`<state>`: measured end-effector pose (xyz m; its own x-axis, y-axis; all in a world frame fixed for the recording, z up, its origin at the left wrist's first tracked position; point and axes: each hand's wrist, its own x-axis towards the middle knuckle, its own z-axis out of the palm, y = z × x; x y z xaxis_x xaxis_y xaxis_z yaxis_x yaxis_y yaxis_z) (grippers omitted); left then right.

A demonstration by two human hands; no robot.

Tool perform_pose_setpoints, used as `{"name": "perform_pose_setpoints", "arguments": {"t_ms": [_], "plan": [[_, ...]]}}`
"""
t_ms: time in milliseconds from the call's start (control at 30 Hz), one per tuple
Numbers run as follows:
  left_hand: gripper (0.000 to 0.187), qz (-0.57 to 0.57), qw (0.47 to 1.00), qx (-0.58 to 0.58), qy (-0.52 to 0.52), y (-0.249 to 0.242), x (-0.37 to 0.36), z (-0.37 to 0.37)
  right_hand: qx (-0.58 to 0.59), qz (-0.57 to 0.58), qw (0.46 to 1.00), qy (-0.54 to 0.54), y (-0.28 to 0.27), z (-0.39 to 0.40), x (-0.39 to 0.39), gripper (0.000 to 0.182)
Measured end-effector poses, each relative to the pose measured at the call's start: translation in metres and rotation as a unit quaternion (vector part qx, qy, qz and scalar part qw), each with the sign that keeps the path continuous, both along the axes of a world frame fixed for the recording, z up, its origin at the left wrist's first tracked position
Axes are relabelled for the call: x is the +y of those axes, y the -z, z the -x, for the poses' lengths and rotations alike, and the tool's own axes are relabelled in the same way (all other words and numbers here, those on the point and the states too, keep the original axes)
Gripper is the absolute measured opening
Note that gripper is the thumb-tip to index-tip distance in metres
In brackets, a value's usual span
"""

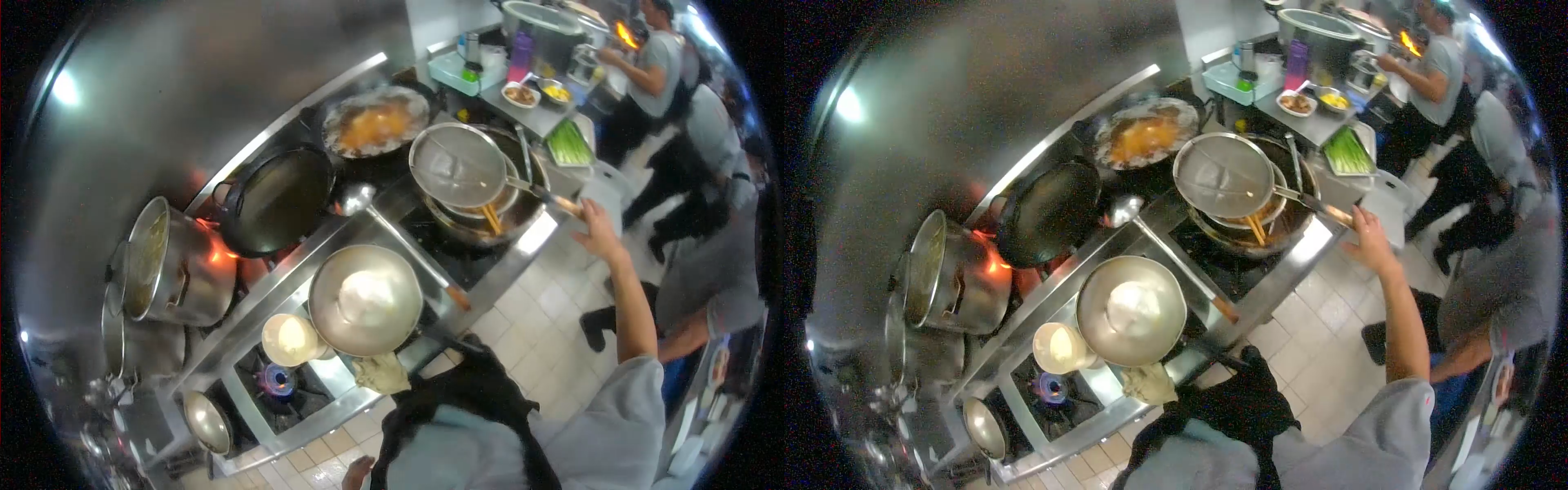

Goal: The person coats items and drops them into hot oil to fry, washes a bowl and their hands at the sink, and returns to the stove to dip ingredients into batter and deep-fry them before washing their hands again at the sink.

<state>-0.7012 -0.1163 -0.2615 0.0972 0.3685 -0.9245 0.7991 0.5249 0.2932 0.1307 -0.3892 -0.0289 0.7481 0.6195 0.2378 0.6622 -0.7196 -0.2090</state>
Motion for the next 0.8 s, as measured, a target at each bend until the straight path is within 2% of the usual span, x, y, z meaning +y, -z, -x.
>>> {"name": "perform_pose_setpoints", "arguments": {"t_ms": [67,100,133,200,267,333,400,433,467,500,567,600,633,700,733,800], "plan": [[0.043,-0.007,1.0,-0.004,-0.009,0.002,-0.029,-0.008,0.088,0.086,0.992,0.037,0.006,-0.037,-0.002,0.092],[0.044,-0.007,1.0,-0.006,-0.013,0.004,-0.044,-0.01,0.111,0.104,0.988,0.019,0.01,-0.053,-0.005,0.092],[0.044,-0.008,1.0,-0.009,-0.016,0.009,-0.056,-0.011,0.112,0.105,0.988,0.006,0.012,-0.064,-0.007,0.092],[0.044,-0.006,1.0,-0.018,-0.021,0.022,-0.077,-0.006,0.247,0.113,0.962,0.031,0.014,-0.071,-0.006,0.089],[0.045,0.003,0.999,-0.042,-0.02,0.056,-0.099,0.014,0.255,0.093,0.962,0.034,0.006,-0.063,-0.002,0.085],[0.045,0.03,0.996,-0.078,-0.04,0.077,-0.119,0.023,0.287,0.067,0.955,-0.044,0.002,-0.052,-0.005,0.074],[0.043,0.026,0.998,-0.015,-0.052,0.062,-0.12,0.013,0.515,0.041,0.856,0.025,-0.008,-0.028,0.0,0.062],[0.043,0.025,0.998,0.016,-0.06,0.031,-0.115,-0.011,0.557,-0.023,0.83,0.031,-0.011,-0.006,0.004,0.056],[0.042,0.03,0.999,0.008,-0.04,0.035,-0.108,-0.015,0.592,-0.088,0.8,0.042,-0.016,0.019,0.007,0.051],[0.042,0.035,0.999,0.0,-0.021,0.038,-0.1,-0.019,0.586,-0.087,0.804,0.046,-0.018,0.04,0.009,0.051],[0.042,0.039,0.999,-0.018,0.024,0.036,-0.076,-0.033,0.69,-0.248,0.676,0.068,-0.017,0.081,0.021,0.045],[0.042,0.03,0.999,-0.022,0.006,0.014,-0.06,-0.048,0.687,-0.251,0.679,0.071,-0.02,0.099,0.031,0.045],[0.042,0.021,0.999,-0.027,-0.011,0.001,-0.047,-0.058,0.691,-0.291,0.657,0.076,-0.023,0.118,0.042,0.043],[0.044,0.008,0.999,-0.052,0.013,0.0,-0.025,-0.058,0.691,-0.356,0.622,0.091,-0.021,0.148,0.061,0.042],[0.045,-0.006,0.997,-0.074,0.033,0.0,-0.016,-0.056,0.688,-0.358,0.624,0.093,-0.02,0.157,0.067,0.042],[0.049,-0.034,0.99,-0.118,0.073,0.0,0.004,-0.049,0.682,-0.438,0.58,0.078,-0.019,0.175,0.08,0.043]]}}
